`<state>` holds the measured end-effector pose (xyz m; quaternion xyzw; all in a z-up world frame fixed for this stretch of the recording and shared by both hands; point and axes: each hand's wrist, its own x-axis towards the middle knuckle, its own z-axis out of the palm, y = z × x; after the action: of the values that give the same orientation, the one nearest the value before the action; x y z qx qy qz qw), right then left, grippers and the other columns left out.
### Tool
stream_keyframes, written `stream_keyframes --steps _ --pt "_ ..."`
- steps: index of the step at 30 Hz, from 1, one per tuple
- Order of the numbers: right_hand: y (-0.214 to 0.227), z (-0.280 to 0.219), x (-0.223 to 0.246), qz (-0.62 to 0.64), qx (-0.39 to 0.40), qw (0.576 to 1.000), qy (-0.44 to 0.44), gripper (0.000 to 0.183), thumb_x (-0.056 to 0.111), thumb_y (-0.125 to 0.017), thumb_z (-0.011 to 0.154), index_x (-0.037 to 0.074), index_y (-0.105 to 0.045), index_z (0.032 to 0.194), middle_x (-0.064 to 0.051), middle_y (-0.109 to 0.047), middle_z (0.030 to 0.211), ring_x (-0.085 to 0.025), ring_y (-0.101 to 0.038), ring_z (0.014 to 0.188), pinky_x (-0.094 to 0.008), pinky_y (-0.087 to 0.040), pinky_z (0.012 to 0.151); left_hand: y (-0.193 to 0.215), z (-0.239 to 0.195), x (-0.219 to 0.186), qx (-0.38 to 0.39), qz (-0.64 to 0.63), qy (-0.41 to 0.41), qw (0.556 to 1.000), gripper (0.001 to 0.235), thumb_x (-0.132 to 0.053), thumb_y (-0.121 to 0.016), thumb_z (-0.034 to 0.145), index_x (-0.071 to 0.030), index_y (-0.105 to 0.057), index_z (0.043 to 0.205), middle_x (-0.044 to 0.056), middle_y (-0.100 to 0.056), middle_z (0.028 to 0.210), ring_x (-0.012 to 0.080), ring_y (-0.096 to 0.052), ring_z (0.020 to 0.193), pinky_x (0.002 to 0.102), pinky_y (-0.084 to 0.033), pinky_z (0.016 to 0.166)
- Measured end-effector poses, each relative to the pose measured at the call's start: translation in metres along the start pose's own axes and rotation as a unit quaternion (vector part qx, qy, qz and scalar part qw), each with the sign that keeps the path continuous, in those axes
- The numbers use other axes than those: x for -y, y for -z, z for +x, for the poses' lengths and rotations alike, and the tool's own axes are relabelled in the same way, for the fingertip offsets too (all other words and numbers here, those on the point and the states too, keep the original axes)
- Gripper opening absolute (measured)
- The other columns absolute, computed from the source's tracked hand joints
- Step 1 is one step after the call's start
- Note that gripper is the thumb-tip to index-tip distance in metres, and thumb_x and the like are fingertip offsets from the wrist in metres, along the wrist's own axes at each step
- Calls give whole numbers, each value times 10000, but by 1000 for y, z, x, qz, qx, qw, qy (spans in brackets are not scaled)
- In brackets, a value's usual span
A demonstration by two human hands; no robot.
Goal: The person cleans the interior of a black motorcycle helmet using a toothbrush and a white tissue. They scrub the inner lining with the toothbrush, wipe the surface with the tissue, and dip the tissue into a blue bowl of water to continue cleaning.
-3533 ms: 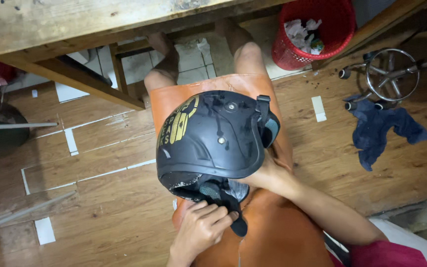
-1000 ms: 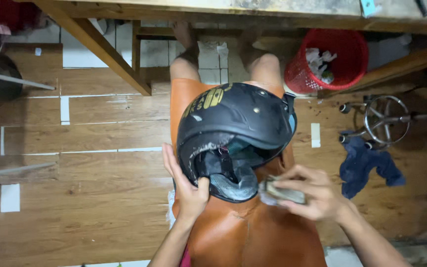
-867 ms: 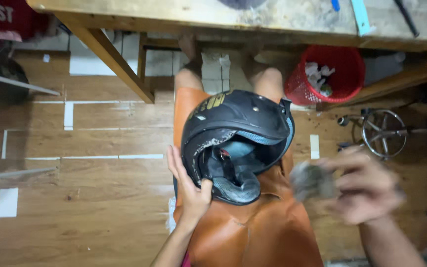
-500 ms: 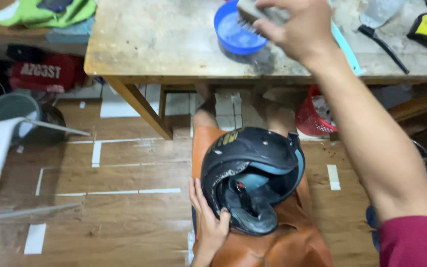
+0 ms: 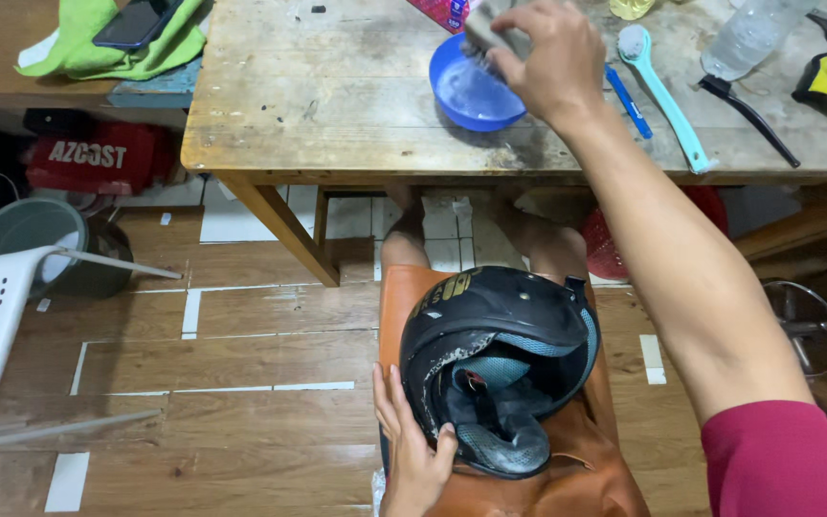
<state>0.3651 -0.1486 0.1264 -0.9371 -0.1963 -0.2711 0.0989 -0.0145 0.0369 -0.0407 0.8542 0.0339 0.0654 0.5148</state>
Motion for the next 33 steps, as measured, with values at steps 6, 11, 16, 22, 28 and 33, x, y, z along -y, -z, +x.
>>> stream_keyframes --steps 6,11,16,22,28,33 --pt "3 4 4 30 -58 997 -38 266 248 -831 782 200 -716 1017 -63 -702 980 -269 -616 862 -448 -502 651 -1 2 -5 10 -4 21 1000 943 -237 -549 673 -33 -79 1465 242 -5 1542 426 -58 1423 547 -122 1074" --pt "10 -1 11 70 25 991 -114 290 230 -763 812 209 -677 1088 -71 -692 990 -265 -610 848 -507 -472 747 -3 1 -7 3 2 14 1000 936 -216 -542 664 -29 -89 1462 248 -11 1538 426 -52 1422 530 -97 1097" --pt "44 -35 16 220 -134 966 34 149 141 -592 1022 -3 -624 1001 -163 -661 928 -300 -618 816 -391 -429 679 -7 1 3 2 19 -39 999 970 -230 -521 703 42 35 1450 308 36 1525 452 9 1428 509 -15 1143" --pt "159 -186 91 318 -155 926 -133 668 -217 -650 944 80 -277 1411 -180 -347 1492 -242 -505 845 -249 -314 594 4 8 -16 54 -12 -32 998 924 -196 -514 724 24 1 1458 297 61 1531 446 12 1440 511 -28 1149" --pt "129 -345 126 337 44 931 -132 615 126 -834 659 105 -500 1175 -151 -579 1138 -242 -618 1031 -301 -496 922 8 6 -21 87 -29 -26 995 939 -111 -483 695 17 53 1455 258 147 1531 386 118 1448 497 33 1159" --pt "108 -323 142 200 199 960 1 327 304 -715 786 232 -644 1098 15 -609 1029 -147 -641 792 -272 -491 645 10 4 -30 95 -8 -39 995 940 -108 -452 682 16 72 1453 260 158 1527 405 153 1434 511 81 1151"
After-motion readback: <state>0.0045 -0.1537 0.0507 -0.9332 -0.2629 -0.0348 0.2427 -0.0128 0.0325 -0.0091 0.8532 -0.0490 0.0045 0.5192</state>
